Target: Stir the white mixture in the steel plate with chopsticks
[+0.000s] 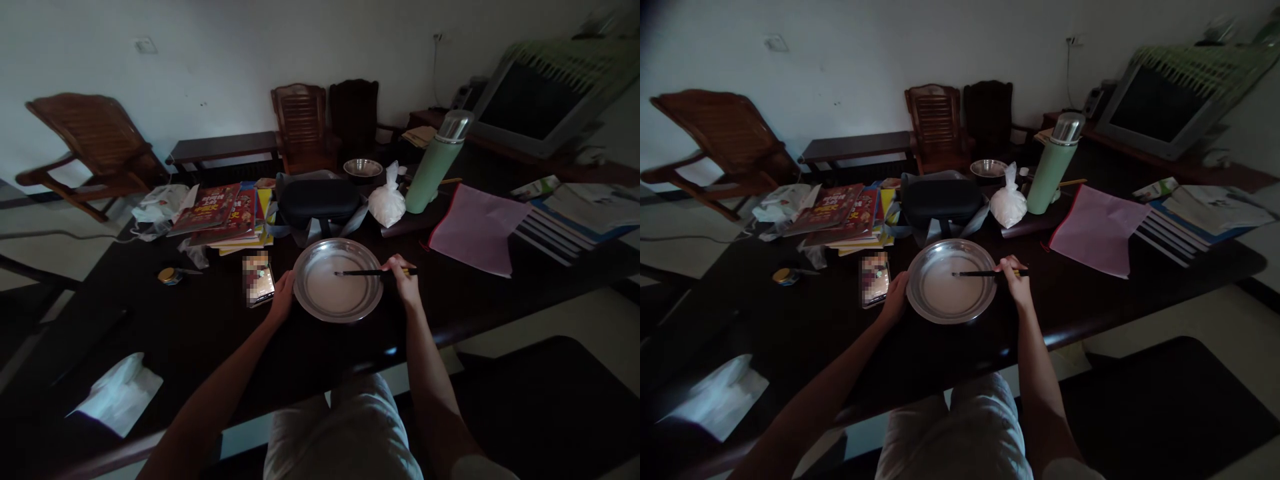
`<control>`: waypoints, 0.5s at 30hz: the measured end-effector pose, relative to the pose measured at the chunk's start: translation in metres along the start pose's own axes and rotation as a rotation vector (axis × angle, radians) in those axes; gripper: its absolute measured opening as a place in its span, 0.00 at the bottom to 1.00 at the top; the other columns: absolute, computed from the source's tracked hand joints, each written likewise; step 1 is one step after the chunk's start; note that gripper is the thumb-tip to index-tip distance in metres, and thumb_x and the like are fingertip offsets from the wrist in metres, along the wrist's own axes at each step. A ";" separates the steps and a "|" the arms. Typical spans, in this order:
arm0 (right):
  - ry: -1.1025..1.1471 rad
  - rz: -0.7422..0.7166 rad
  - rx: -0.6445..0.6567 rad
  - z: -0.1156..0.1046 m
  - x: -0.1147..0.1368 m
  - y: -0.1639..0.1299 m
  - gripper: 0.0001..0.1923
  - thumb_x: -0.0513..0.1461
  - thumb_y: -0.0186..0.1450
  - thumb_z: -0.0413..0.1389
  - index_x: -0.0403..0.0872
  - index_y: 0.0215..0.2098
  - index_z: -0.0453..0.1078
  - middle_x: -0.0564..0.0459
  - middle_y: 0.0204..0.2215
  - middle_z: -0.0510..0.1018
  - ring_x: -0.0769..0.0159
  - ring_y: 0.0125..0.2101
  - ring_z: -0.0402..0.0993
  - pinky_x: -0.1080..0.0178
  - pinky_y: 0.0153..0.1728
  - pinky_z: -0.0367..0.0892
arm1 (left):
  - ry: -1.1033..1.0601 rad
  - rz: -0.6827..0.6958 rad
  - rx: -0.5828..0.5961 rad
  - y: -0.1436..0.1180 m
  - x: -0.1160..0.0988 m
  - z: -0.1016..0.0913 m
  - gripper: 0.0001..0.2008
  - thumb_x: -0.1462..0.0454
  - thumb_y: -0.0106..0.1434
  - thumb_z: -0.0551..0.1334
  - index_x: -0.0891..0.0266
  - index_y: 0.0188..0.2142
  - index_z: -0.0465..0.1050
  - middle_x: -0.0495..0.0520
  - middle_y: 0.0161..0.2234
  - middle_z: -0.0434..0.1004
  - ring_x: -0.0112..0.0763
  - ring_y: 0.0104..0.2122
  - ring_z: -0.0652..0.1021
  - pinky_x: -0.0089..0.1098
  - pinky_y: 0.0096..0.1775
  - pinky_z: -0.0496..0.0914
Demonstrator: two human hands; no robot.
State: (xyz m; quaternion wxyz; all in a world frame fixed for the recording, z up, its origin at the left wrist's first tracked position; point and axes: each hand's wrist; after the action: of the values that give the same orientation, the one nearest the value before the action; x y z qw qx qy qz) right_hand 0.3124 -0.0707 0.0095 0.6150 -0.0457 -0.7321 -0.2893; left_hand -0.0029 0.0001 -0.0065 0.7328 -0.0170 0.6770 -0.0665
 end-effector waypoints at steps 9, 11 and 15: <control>0.007 0.010 -0.007 -0.003 0.002 0.003 0.32 0.69 0.65 0.63 0.54 0.21 0.78 0.52 0.23 0.81 0.56 0.32 0.77 0.51 0.44 0.71 | -0.018 -0.010 0.002 -0.002 0.000 0.002 0.38 0.28 0.48 0.73 0.57 0.26 0.66 0.41 0.22 0.60 0.25 0.23 0.63 0.26 0.24 0.60; 0.044 0.047 -0.027 -0.004 0.002 0.002 0.33 0.69 0.65 0.62 0.54 0.19 0.77 0.53 0.21 0.79 0.58 0.29 0.75 0.52 0.43 0.71 | -0.020 -0.014 0.007 -0.002 0.000 0.002 0.38 0.28 0.48 0.74 0.57 0.26 0.64 0.41 0.21 0.59 0.25 0.23 0.63 0.26 0.23 0.60; 0.031 0.043 0.051 -0.003 0.001 0.002 0.32 0.69 0.63 0.64 0.54 0.20 0.78 0.52 0.24 0.82 0.57 0.32 0.77 0.52 0.42 0.71 | -0.038 -0.001 0.009 -0.002 0.000 0.002 0.37 0.30 0.50 0.74 0.56 0.26 0.64 0.40 0.21 0.58 0.25 0.22 0.62 0.26 0.22 0.58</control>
State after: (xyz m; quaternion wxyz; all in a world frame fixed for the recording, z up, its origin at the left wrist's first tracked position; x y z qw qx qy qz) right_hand 0.3155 -0.0713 0.0118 0.6334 -0.0413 -0.7284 -0.2578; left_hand -0.0007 -0.0017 -0.0066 0.7456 -0.0152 0.6626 -0.0695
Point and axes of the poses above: each hand's wrist, its own y-axis towards the middle knuckle, its own z-axis out of the palm, x = y × z
